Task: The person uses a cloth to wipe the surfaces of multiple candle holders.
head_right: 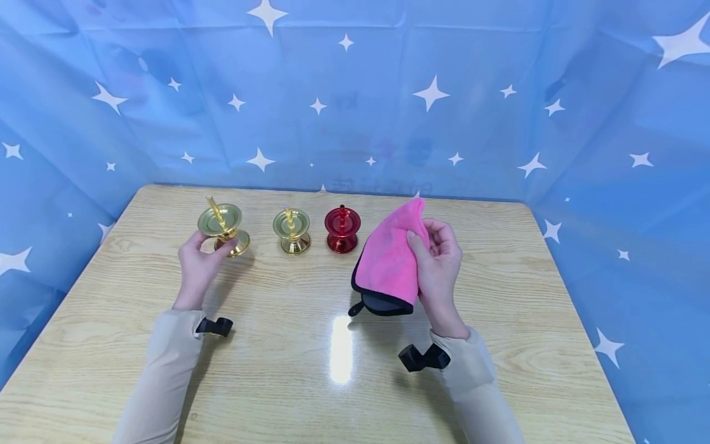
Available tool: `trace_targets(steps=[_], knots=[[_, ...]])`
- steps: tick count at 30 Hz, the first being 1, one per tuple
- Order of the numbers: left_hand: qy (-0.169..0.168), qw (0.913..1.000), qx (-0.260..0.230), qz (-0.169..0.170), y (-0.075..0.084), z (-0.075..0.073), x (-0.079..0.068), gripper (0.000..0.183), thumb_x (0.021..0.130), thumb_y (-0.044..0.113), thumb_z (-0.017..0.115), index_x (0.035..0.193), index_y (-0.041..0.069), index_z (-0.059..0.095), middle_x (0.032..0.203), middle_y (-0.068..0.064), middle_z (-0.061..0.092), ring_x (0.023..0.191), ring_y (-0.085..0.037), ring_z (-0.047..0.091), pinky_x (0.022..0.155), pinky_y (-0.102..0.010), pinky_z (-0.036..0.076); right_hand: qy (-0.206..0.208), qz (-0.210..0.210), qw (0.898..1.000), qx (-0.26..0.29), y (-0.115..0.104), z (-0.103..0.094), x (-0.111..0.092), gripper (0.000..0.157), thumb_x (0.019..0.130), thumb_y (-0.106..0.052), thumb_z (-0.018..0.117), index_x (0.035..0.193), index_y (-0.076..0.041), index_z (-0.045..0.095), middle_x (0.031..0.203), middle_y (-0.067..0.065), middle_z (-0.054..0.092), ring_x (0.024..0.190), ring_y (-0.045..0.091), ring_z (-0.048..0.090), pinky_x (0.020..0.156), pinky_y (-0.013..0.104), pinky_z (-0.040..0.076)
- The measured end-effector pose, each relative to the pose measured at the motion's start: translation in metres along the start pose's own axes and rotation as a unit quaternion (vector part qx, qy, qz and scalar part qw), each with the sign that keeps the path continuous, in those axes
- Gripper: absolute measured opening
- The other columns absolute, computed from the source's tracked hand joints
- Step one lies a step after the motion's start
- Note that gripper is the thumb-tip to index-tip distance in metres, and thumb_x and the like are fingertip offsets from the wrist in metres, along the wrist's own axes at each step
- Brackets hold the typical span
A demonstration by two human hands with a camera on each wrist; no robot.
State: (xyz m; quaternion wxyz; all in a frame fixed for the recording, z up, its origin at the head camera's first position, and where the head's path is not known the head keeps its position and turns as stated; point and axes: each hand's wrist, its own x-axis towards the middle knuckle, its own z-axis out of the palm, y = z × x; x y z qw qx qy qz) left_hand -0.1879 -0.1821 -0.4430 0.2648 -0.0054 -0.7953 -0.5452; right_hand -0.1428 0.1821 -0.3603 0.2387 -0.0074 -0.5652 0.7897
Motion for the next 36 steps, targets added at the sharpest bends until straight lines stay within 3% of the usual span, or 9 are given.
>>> trace_targets(steps=[5, 12, 20, 24, 31, 36], knots=[[0.001, 0.9999, -0.013, 0.000, 0.039, -0.002, -0.003, 0.023, 0.073, -0.007, 0.073, 0.094, -0.012, 0.064, 0.090, -0.025, 0.064, 0.088, -0.017, 0.055, 0.100, -0.046, 0.036, -0.002, -0.001, 1.000, 0.002, 0.000, 0.000, 0.000, 0.019, 0.083, 0.013, 0.058, 0.092, -0.003, 0.062, 0.081, 0.004, 0.060, 0.069, 0.011, 0.060, 0.061, 0.019, 0.050], [0.005, 0.9992, -0.030, 0.026, 0.052, -0.001, -0.004, 0.022, 0.072, -0.008, 0.073, 0.091, -0.012, 0.064, 0.085, -0.022, 0.063, 0.085, -0.011, 0.054, 0.096, -0.041, 0.037, -0.001, 0.002, 1.000, -0.014, 0.000, 0.001, 0.001, 0.017, 0.083, 0.010, 0.060, 0.093, -0.004, 0.063, 0.083, 0.004, 0.060, 0.070, 0.012, 0.059, 0.062, 0.019, 0.049], [-0.005, 0.9989, -0.034, 0.032, 0.070, 0.003, -0.006, 0.018, 0.069, -0.010, 0.075, 0.078, -0.013, 0.059, 0.079, -0.024, 0.057, 0.081, -0.034, 0.048, 0.091, -0.040, 0.036, -0.005, -0.001, 1.000, -0.010, 0.000, 0.001, 0.001, 0.017, 0.083, 0.010, 0.060, 0.092, -0.004, 0.063, 0.082, 0.004, 0.059, 0.070, 0.012, 0.059, 0.062, 0.019, 0.049], [-0.018, 0.9986, -0.034, 0.036, 0.076, 0.007, -0.007, 0.018, 0.067, -0.011, 0.075, 0.076, -0.013, 0.059, 0.078, -0.026, 0.056, 0.084, -0.035, 0.047, 0.090, -0.043, 0.034, -0.007, -0.002, 1.000, -0.013, -0.001, 0.002, 0.001, 0.017, 0.084, 0.010, 0.060, 0.093, -0.004, 0.063, 0.081, 0.004, 0.059, 0.070, 0.012, 0.059, 0.062, 0.019, 0.049], [-0.044, 0.9971, -0.034, 0.051, 0.058, 0.021, -0.006, 0.023, 0.062, -0.007, 0.081, 0.078, -0.006, 0.064, 0.081, -0.019, 0.060, 0.086, -0.023, 0.048, 0.086, -0.036, 0.033, -0.006, 0.009, 1.000, -0.017, -0.001, 0.003, 0.002, 0.014, 0.084, 0.007, 0.061, 0.094, -0.003, 0.063, 0.080, 0.005, 0.059, 0.068, 0.012, 0.059, 0.060, 0.019, 0.049], [-0.059, 0.9952, -0.032, 0.071, 0.063, 0.028, -0.010, 0.023, 0.062, -0.003, 0.082, 0.079, -0.001, 0.067, 0.082, -0.014, 0.063, 0.086, -0.018, 0.049, 0.083, -0.034, 0.034, -0.012, 0.009, 1.000, -0.011, -0.001, 0.005, 0.001, 0.013, 0.084, 0.005, 0.062, 0.094, -0.004, 0.063, 0.078, 0.005, 0.059, 0.064, 0.011, 0.058, 0.057, 0.019, 0.048]])
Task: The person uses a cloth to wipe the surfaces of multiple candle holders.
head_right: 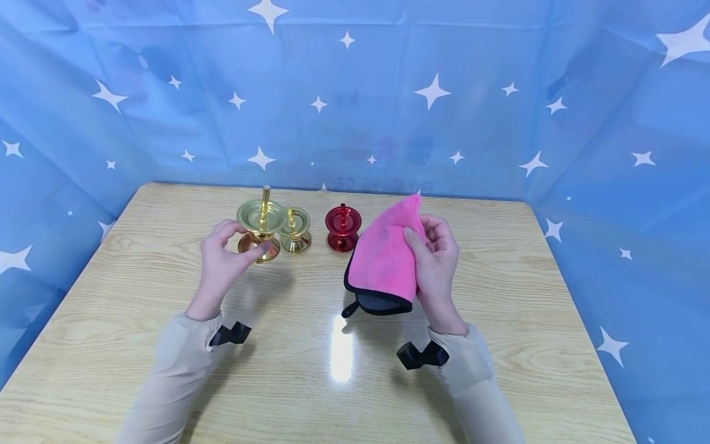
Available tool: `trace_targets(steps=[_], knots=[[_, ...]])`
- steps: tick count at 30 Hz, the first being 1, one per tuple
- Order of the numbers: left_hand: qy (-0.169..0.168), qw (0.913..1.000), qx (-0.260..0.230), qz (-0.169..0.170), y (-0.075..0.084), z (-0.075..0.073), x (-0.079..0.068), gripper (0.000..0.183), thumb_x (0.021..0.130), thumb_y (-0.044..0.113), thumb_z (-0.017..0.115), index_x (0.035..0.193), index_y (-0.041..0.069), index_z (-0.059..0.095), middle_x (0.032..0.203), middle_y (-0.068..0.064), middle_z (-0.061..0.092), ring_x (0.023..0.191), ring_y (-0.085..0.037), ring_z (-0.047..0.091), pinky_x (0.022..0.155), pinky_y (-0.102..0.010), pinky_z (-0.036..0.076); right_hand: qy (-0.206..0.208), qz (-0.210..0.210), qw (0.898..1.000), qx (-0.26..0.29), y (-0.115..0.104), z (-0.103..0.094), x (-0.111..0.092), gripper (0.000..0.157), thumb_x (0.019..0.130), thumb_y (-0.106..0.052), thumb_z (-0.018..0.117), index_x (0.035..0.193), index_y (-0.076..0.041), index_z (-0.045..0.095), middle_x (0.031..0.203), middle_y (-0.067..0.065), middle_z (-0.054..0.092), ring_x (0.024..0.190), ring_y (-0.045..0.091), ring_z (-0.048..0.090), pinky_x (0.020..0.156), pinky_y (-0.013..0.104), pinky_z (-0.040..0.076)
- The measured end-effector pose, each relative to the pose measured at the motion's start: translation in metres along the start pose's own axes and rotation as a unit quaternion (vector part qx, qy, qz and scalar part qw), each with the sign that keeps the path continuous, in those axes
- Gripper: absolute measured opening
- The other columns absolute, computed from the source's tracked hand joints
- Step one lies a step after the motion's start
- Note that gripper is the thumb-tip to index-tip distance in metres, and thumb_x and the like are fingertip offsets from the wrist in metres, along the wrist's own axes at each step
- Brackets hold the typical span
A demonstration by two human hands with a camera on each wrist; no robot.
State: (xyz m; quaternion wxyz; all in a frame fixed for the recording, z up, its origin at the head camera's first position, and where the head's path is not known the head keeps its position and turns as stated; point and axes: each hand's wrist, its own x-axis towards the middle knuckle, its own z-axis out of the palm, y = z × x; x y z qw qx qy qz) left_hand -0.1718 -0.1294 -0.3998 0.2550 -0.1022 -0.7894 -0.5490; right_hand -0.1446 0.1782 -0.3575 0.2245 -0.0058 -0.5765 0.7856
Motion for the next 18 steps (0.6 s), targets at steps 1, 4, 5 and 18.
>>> trace_targets(steps=[1, 4, 5, 18], knots=[[-0.003, 1.0000, -0.002, 0.005, 0.001, 0.001, 0.000, 0.024, 0.061, -0.003, 0.082, 0.080, -0.001, 0.068, 0.082, -0.014, 0.064, 0.087, -0.019, 0.049, 0.083, -0.034, 0.034, -0.003, -0.002, 1.000, -0.002, 0.000, 0.000, 0.000, 0.013, 0.084, 0.005, 0.063, 0.094, -0.005, 0.063, 0.078, 0.004, 0.059, 0.064, 0.011, 0.058, 0.057, 0.018, 0.048], [-0.011, 0.9998, -0.003, 0.015, 0.006, 0.006, -0.002, 0.027, 0.060, -0.003, 0.082, 0.083, -0.002, 0.068, 0.084, -0.014, 0.065, 0.089, -0.022, 0.051, 0.084, -0.036, 0.036, -0.007, -0.006, 1.000, 0.001, 0.001, 0.001, -0.001, 0.013, 0.084, 0.004, 0.064, 0.094, -0.004, 0.063, 0.078, 0.004, 0.060, 0.064, 0.011, 0.058, 0.057, 0.018, 0.048], [-0.014, 0.9998, -0.003, 0.017, 0.008, 0.008, -0.002, 0.028, 0.060, -0.003, 0.082, 0.084, -0.002, 0.068, 0.085, -0.014, 0.065, 0.090, -0.023, 0.052, 0.085, -0.037, 0.036, -0.008, -0.006, 1.000, -0.003, 0.001, 0.001, -0.001, 0.013, 0.084, 0.003, 0.064, 0.094, -0.005, 0.063, 0.078, 0.003, 0.060, 0.065, 0.011, 0.058, 0.057, 0.018, 0.048], [-0.053, 0.9985, -0.005, 0.017, 0.027, 0.030, -0.009, 0.031, 0.059, 0.001, 0.083, 0.087, -0.002, 0.068, 0.089, -0.012, 0.067, 0.091, -0.025, 0.059, 0.085, -0.040, 0.045, -0.025, 0.029, 0.999, -0.007, 0.000, 0.009, -0.005, 0.016, 0.085, 0.006, 0.060, 0.092, -0.008, 0.064, 0.076, 0.003, 0.061, 0.064, 0.011, 0.057, 0.058, 0.019, 0.048]])
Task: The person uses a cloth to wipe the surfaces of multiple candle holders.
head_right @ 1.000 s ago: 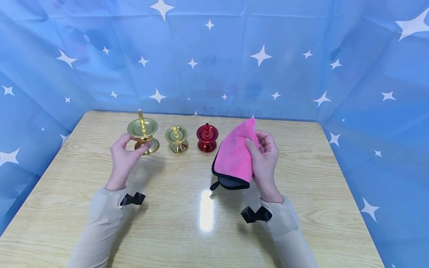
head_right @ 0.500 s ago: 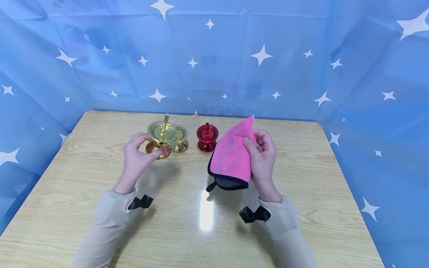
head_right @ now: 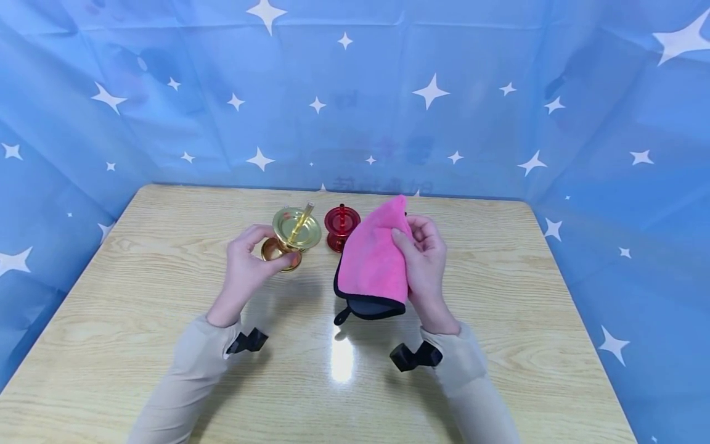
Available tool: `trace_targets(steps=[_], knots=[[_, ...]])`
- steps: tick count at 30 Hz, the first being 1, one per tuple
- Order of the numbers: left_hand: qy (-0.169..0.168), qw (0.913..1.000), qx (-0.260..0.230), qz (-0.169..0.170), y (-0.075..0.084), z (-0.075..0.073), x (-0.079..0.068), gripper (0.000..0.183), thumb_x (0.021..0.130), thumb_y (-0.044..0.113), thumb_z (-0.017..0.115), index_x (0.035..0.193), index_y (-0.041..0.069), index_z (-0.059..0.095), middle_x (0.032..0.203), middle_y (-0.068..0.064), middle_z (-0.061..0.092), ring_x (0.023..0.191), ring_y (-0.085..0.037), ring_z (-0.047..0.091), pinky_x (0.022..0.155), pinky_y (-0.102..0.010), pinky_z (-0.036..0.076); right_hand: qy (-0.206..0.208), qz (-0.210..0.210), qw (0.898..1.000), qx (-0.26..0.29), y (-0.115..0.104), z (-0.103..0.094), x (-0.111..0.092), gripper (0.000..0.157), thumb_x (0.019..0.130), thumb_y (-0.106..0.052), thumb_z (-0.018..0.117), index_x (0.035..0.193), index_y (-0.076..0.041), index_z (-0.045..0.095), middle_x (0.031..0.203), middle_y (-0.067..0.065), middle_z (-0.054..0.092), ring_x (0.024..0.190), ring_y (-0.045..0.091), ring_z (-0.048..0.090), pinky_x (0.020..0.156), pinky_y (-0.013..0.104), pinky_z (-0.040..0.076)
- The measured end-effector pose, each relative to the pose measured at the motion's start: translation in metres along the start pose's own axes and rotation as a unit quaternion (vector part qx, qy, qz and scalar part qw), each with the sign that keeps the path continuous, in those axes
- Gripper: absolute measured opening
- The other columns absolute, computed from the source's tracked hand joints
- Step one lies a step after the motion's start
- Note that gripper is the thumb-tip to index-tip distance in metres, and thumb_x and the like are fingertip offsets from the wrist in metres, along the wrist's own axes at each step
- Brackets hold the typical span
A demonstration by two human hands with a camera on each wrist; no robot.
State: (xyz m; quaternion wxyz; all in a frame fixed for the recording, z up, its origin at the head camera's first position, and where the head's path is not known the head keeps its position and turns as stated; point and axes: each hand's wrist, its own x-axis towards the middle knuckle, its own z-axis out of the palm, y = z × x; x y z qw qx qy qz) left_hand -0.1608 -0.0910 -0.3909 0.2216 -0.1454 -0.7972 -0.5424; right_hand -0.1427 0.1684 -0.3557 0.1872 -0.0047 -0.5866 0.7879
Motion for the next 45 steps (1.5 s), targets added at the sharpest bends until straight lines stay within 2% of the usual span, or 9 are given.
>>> trace_targets(steps=[8, 17, 25, 29, 33, 36, 38, 41, 45], knots=[[-0.032, 0.9994, 0.007, 0.011, 0.007, 0.013, 0.000, 0.029, 0.062, 0.004, 0.081, 0.088, 0.001, 0.068, 0.091, -0.011, 0.066, 0.093, -0.023, 0.059, 0.081, -0.038, 0.050, -0.027, 0.042, 0.999, 0.000, -0.002, 0.008, -0.001, 0.015, 0.089, 0.003, 0.057, 0.095, -0.010, 0.060, 0.076, 0.000, 0.063, 0.063, 0.011, 0.060, 0.057, 0.019, 0.049], [-0.039, 0.9970, 0.028, 0.060, 0.008, 0.028, 0.002, 0.029, 0.061, 0.005, 0.081, 0.087, 0.000, 0.069, 0.085, -0.011, 0.066, 0.083, -0.024, 0.057, 0.069, -0.036, 0.047, -0.086, 0.121, 0.989, -0.009, -0.005, 0.015, 0.005, 0.010, 0.094, -0.006, 0.053, 0.103, -0.010, 0.052, 0.086, -0.004, 0.065, 0.071, 0.009, 0.063, 0.064, 0.020, 0.051], [-0.040, 0.9902, 0.100, 0.089, 0.015, 0.037, 0.002, 0.029, 0.061, 0.010, 0.082, 0.085, 0.002, 0.068, 0.081, -0.008, 0.066, 0.077, -0.023, 0.054, 0.067, -0.037, 0.043, -0.124, 0.177, 0.976, -0.036, -0.006, 0.019, 0.015, 0.016, 0.095, -0.009, 0.050, 0.111, -0.008, 0.050, 0.091, -0.006, 0.065, 0.079, 0.007, 0.062, 0.071, 0.019, 0.050], [-0.029, 0.9848, 0.134, 0.107, 0.018, 0.041, 0.000, 0.028, 0.062, 0.013, 0.082, 0.084, 0.004, 0.067, 0.079, -0.006, 0.065, 0.076, -0.022, 0.052, 0.068, -0.038, 0.042, -0.160, 0.198, 0.967, -0.004, -0.006, 0.018, 0.016, 0.015, 0.096, -0.011, 0.048, 0.110, -0.011, 0.054, 0.093, -0.003, 0.063, 0.078, 0.008, 0.063, 0.068, 0.020, 0.051], [-0.005, 0.9845, 0.134, 0.113, 0.018, 0.045, 0.000, 0.026, 0.061, 0.010, 0.080, 0.083, 0.004, 0.067, 0.078, -0.006, 0.065, 0.074, -0.022, 0.051, 0.063, -0.036, 0.043, -0.219, 0.189, 0.956, 0.056, -0.006, 0.011, 0.018, 0.021, 0.099, -0.010, 0.042, 0.109, -0.014, 0.060, 0.097, -0.001, 0.062, 0.080, 0.008, 0.063, 0.069, 0.019, 0.052], [0.012, 0.9839, 0.128, 0.124, 0.018, 0.045, 0.000, 0.025, 0.061, 0.007, 0.079, 0.083, 0.004, 0.067, 0.079, -0.007, 0.066, 0.072, -0.021, 0.050, 0.060, -0.035, 0.043, -0.276, 0.173, 0.944, 0.057, -0.004, 0.004, 0.021, 0.030, 0.099, -0.006, 0.040, 0.125, -0.009, 0.054, 0.106, -0.002, 0.063, 0.087, 0.007, 0.063, 0.073, 0.018, 0.051], [0.020, 0.9823, 0.129, 0.135, 0.019, 0.046, 0.001, 0.025, 0.061, 0.007, 0.078, 0.083, 0.003, 0.067, 0.080, -0.007, 0.067, 0.072, -0.021, 0.050, 0.060, -0.033, 0.043, -0.308, 0.158, 0.938, 0.029, -0.002, 0.001, 0.023, 0.039, 0.097, -0.001, 0.042, 0.137, -0.002, 0.042, 0.115, -0.003, 0.059, 0.097, 0.007, 0.061, 0.078, 0.018, 0.050], [0.025, 0.9790, 0.135, 0.151, 0.019, 0.047, 0.002, 0.024, 0.062, 0.006, 0.077, 0.083, 0.003, 0.067, 0.081, -0.008, 0.067, 0.072, -0.021, 0.051, 0.060, -0.032, 0.043, -0.318, 0.119, 0.939, -0.048, 0.003, 0.000, 0.023, 0.052, 0.094, 0.004, 0.047, 0.142, 0.007, 0.028, 0.119, -0.003, 0.055, 0.104, 0.007, 0.055, 0.080, 0.017, 0.048], [0.035, 0.9727, 0.154, 0.170, 0.020, 0.050, 0.002, 0.025, 0.062, 0.006, 0.079, 0.084, 0.002, 0.067, 0.082, -0.009, 0.068, 0.072, -0.022, 0.053, 0.061, -0.032, 0.044, -0.281, 0.057, 0.947, -0.144, 0.011, 0.006, 0.021, 0.046, 0.091, 0.005, 0.051, 0.136, 0.007, 0.040, 0.102, -0.001, 0.052, 0.084, 0.009, 0.051, 0.065, 0.016, 0.044]])
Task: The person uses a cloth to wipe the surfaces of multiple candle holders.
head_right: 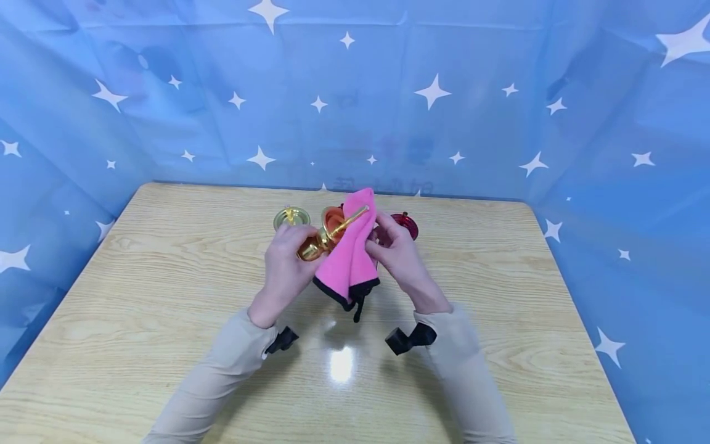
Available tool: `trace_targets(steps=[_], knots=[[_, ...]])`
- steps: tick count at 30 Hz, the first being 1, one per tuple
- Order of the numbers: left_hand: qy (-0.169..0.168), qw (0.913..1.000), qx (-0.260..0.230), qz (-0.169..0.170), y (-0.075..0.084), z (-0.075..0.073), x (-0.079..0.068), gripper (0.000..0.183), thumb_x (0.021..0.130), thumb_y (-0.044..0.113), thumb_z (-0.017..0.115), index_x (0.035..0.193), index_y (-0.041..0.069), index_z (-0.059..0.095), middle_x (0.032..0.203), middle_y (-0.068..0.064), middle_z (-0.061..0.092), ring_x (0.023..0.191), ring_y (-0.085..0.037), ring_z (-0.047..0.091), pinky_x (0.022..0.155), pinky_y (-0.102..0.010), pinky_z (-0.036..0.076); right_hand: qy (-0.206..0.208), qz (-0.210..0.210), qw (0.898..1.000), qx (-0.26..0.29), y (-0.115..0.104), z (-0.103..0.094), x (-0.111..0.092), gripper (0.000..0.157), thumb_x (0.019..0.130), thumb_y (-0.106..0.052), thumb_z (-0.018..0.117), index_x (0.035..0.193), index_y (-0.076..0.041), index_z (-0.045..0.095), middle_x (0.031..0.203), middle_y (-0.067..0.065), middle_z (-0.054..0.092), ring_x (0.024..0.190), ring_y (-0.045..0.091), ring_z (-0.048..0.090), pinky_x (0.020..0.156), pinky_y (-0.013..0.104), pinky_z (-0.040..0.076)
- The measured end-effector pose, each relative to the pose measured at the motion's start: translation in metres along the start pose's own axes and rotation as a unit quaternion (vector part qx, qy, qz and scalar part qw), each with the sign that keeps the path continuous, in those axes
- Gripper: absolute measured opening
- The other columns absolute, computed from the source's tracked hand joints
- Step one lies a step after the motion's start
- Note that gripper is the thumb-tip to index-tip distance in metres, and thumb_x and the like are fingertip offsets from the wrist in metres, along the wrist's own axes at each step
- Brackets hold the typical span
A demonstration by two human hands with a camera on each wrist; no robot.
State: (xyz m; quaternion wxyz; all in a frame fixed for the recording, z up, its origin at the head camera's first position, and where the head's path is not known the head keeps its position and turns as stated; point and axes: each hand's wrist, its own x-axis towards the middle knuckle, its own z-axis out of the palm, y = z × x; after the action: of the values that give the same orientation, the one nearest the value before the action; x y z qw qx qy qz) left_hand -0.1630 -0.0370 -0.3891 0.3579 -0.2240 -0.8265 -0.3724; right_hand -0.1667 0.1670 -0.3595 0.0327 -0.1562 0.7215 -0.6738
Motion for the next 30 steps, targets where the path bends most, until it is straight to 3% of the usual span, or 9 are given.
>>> trace_targets(steps=[3, 8, 11, 16, 25, 30], knots=[[0.016, 0.9996, 0.015, 0.018, 0.002, 0.001, 0.001, 0.025, 0.063, 0.006, 0.079, 0.083, 0.001, 0.066, 0.082, -0.010, 0.068, 0.070, -0.023, 0.052, 0.060, -0.032, 0.043, 0.040, -0.031, 0.998, -0.030, 0.002, 0.007, 0.001, 0.033, 0.087, 0.009, 0.052, 0.119, 0.002, 0.056, 0.093, 0.001, 0.047, 0.072, 0.009, 0.043, 0.058, 0.017, 0.037], [0.030, 0.9974, 0.040, 0.052, 0.007, 0.003, 0.003, 0.013, 0.071, 0.009, 0.070, 0.080, 0.002, 0.064, 0.083, -0.010, 0.068, 0.071, -0.024, 0.053, 0.064, -0.033, 0.045, 0.113, -0.053, 0.992, 0.025, 0.004, 0.017, 0.000, 0.032, 0.083, 0.011, 0.058, 0.089, -0.019, 0.066, 0.091, -0.001, 0.051, 0.070, 0.009, 0.044, 0.059, 0.017, 0.038], [0.023, 0.9964, 0.057, 0.059, 0.008, 0.005, 0.001, 0.011, 0.070, 0.006, 0.065, 0.081, 0.003, 0.065, 0.085, -0.009, 0.068, 0.074, -0.024, 0.055, 0.069, -0.034, 0.046, 0.148, -0.056, 0.986, 0.047, 0.006, 0.022, 0.000, 0.034, 0.083, 0.009, 0.060, 0.086, -0.024, 0.068, 0.095, -0.003, 0.057, 0.073, 0.010, 0.049, 0.061, 0.018, 0.041], [0.009, 0.9961, 0.066, 0.058, 0.006, 0.005, -0.002, 0.015, 0.067, 0.003, 0.066, 0.082, 0.004, 0.065, 0.087, -0.008, 0.068, 0.076, -0.023, 0.055, 0.071, -0.034, 0.047, 0.178, -0.078, 0.977, 0.087, 0.012, 0.028, 0.001, 0.033, 0.081, 0.011, 0.059, 0.082, -0.020, 0.071, 0.094, -0.002, 0.061, 0.079, 0.012, 0.054, 0.065, 0.019, 0.044], [0.016, 0.9973, 0.041, 0.060, 0.006, 0.008, 0.000, 0.013, 0.067, 0.002, 0.068, 0.079, 0.006, 0.063, 0.083, -0.005, 0.067, 0.069, -0.022, 0.052, 0.063, -0.032, 0.044, 0.209, -0.103, 0.962, 0.138, 0.011, 0.030, 0.001, 0.022, 0.082, 0.007, 0.060, 0.079, -0.013, 0.070, 0.090, 0.000, 0.061, 0.076, 0.013, 0.052, 0.060, 0.020, 0.043], [-0.002, 0.9983, 0.037, 0.044, 0.008, 0.005, 0.000, 0.023, 0.065, 0.009, 0.080, 0.079, 0.006, 0.062, 0.081, -0.005, 0.067, 0.070, -0.021, 0.050, 0.062, -0.031, 0.042, 0.234, -0.093, 0.954, 0.162, 0.004, 0.027, 0.000, 0.025, 0.082, 0.006, 0.059, 0.076, -0.015, 0.070, 0.082, -0.002, 0.062, 0.071, 0.010, 0.050, 0.058, 0.018, 0.042]])
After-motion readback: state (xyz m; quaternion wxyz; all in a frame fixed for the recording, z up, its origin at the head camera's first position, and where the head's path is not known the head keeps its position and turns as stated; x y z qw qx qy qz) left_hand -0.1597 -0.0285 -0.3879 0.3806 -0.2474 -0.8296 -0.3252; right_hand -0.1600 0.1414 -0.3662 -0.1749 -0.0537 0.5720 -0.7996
